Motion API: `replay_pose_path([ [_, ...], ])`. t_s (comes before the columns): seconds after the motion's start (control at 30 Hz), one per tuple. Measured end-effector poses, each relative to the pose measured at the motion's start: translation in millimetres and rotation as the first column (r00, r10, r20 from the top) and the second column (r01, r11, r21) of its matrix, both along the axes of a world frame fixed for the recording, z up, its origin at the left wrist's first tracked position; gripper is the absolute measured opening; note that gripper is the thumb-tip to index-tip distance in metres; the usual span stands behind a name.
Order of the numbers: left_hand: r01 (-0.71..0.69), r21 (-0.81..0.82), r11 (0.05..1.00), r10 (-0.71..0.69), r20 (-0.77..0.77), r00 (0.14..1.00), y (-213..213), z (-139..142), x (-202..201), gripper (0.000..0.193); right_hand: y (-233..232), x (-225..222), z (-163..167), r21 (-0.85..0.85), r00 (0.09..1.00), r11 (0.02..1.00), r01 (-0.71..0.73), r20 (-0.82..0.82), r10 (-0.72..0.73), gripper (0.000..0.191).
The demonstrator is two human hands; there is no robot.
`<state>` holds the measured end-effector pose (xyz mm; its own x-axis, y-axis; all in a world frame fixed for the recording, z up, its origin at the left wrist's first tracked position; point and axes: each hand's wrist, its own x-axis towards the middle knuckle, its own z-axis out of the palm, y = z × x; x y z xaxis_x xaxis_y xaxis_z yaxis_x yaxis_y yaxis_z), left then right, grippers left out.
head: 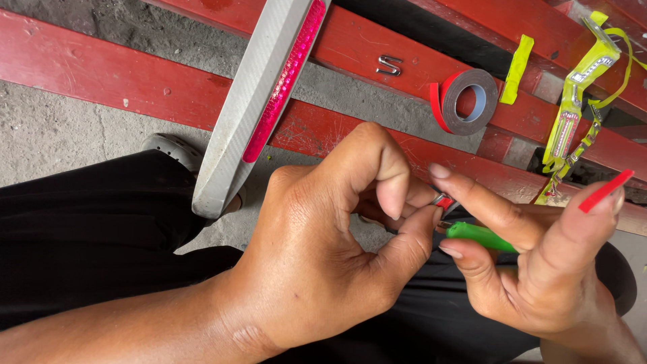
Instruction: The person sits on the ground and cuts small pieces of red adhesive tape with a green utility knife, then presses the cut tape pieces onto a small metal clip, working on their lap. They continue cutting and fitting tape pieces onto the clip throughout the episode.
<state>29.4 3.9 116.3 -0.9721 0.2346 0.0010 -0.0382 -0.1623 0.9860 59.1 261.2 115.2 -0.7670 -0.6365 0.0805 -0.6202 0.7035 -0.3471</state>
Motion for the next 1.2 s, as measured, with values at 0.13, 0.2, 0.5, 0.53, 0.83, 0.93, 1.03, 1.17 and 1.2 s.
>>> replay_pose_path([
  [0.13,0.006,0.007,1.0,-0.006,-0.007,1.0,0.0,-0.3,0.5,0.032,1.0,-3.1,-1.9,-0.017,1.0,1.0,0.005,-0.012,-0.005,0.108],
  [0.2,-0.001,0.0,1.0,0.001,-0.026,1.0,0.1,-0.1,0.3,0.031,0.3,-4.2,-0.5,-0.008,0.999,1.0,0.021,-0.035,-0.022,0.102],
  [0.5,0.021,-0.024,1.0,-0.021,-0.016,1.0,0.4,-1.5,-1.1,0.031,-10.3,-11.3,6.2,-0.089,0.998,0.994,0.064,0.034,-0.061,0.069],
  [0.53,0.022,-0.024,0.999,-0.022,-0.016,1.0,0.8,-1.8,-1.1,0.031,-11.9,-12.5,6.7,-0.1,0.998,0.993,0.056,0.03,-0.053,0.067],
  [0.83,0.011,-0.036,0.999,-0.013,-0.06,0.998,3.2,-3.4,0.2,0.033,-16.2,-19.1,11.1,-0.202,0.972,0.975,0.095,0.23,-0.047,0.037],
  [0.93,0.042,-0.111,0.993,-0.041,0.012,0.999,3.1,-4.0,0.7,0.034,-13.8,-16.5,8.5,-0.071,0.994,0.996,0.058,0.099,-0.051,0.055],
  [1.03,0.035,-0.011,0.999,-0.035,0.0,0.999,2.5,-4.1,1.2,0.032,-10.3,-14.1,3.8,-0.127,1.0,0.992,0.016,0.028,-0.013,0.081],
  [1.17,0.04,-0.002,0.999,-0.04,0.004,0.999,2.2,-3.9,0.8,0.031,-6.6,-11.0,1.4,-0.099,1.0,0.995,0.015,0.013,-0.014,0.097],
  [1.2,0.042,-0.001,0.999,-0.042,0.008,0.999,2.4,-3.9,0.7,0.031,-6.1,-10.4,1.9,-0.086,0.999,0.996,0.027,0.026,-0.025,0.097],
])
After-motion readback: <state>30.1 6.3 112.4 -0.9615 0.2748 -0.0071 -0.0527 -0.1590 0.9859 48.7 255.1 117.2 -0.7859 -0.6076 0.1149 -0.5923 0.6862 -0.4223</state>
